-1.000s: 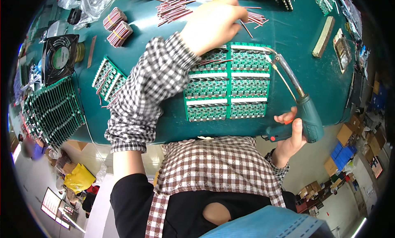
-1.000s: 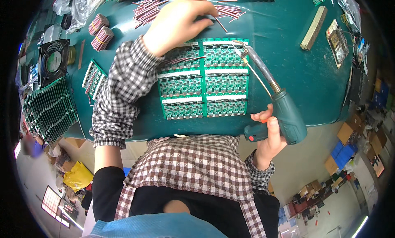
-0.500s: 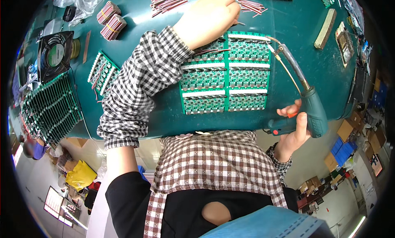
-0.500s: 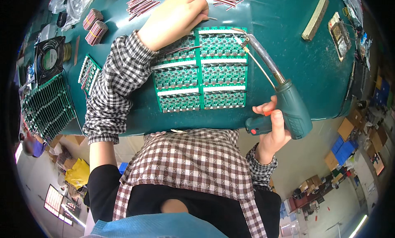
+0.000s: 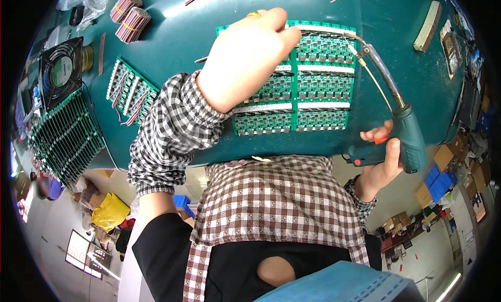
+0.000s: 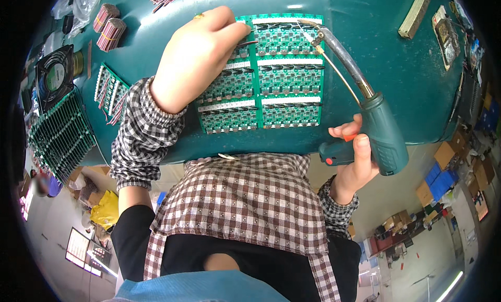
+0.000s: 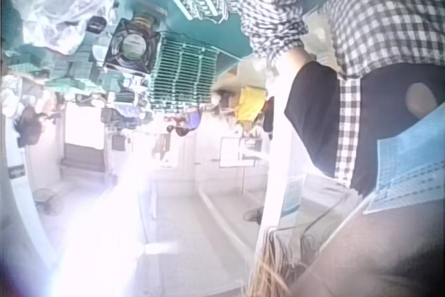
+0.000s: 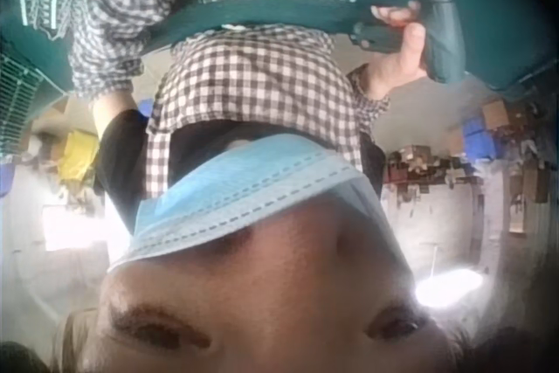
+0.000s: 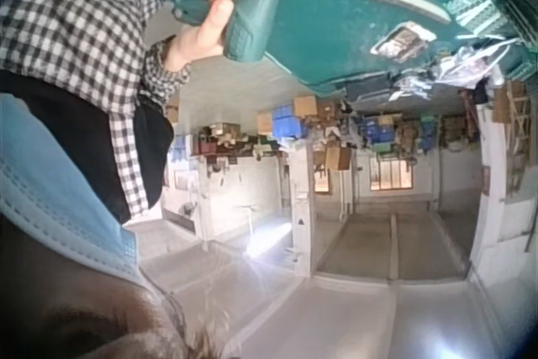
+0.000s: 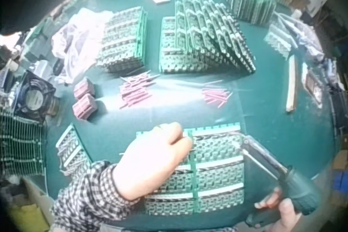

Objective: The person positions wires onto circuit boards by hand and solders them using a handheld soldering iron.

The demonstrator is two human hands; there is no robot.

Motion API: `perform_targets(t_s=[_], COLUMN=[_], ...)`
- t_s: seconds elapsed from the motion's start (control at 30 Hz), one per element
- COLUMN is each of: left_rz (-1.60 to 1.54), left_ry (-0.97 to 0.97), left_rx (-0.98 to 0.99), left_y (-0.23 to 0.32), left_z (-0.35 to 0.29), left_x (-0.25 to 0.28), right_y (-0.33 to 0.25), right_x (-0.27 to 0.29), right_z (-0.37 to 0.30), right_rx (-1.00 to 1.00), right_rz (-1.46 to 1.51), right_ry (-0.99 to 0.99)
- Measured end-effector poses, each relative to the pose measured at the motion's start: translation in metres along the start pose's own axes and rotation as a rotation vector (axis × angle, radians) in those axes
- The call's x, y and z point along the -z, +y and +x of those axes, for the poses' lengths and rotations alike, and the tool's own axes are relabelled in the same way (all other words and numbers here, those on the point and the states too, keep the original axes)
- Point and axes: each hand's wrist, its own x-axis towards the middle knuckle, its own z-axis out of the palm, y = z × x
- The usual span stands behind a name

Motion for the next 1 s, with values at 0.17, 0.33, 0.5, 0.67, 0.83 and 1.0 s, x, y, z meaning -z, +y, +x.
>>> perform_targets(t_s=[0.17, 0.33, 0.5, 0.67, 0.83, 1.0], left_rz=[0.077, 0.086, 0.053, -0.300, -0.240, -0.026], left_ry=[0.150, 0.032, 0.010, 0.084, 0.050, -0.025], left_rx=[-0.150, -0.150, -0.110, 0.006, 0.110, -0.045], left_y=[0.006, 0.009, 0.015, 0.010, 0.016, 0.020], left_z=[-0.006, -0.009, -0.004, -0.003, -0.006, -0.006], left_x=[-0.001, -0.016, -0.012, -0.017, -0.018, -0.008], right_y=[0.000, -0.001, -0.003, -0.003, -0.003, -0.005], right_x=[0.001, 0.001, 0.001, 0.002, 0.001, -0.001], right_z=[-0.002, -0.004, -0.006, -0.007, -0.007, -0.007], right_rx=[-0.018, -0.016, -0.049, -0.056, -0.052, -0.055], right_rz=[-0.009, -0.021, -0.025, -0.061, -0.094, -0.058], right_ry=[0.012, 0.007, 0.008, -0.017, -0.038, 0.017])
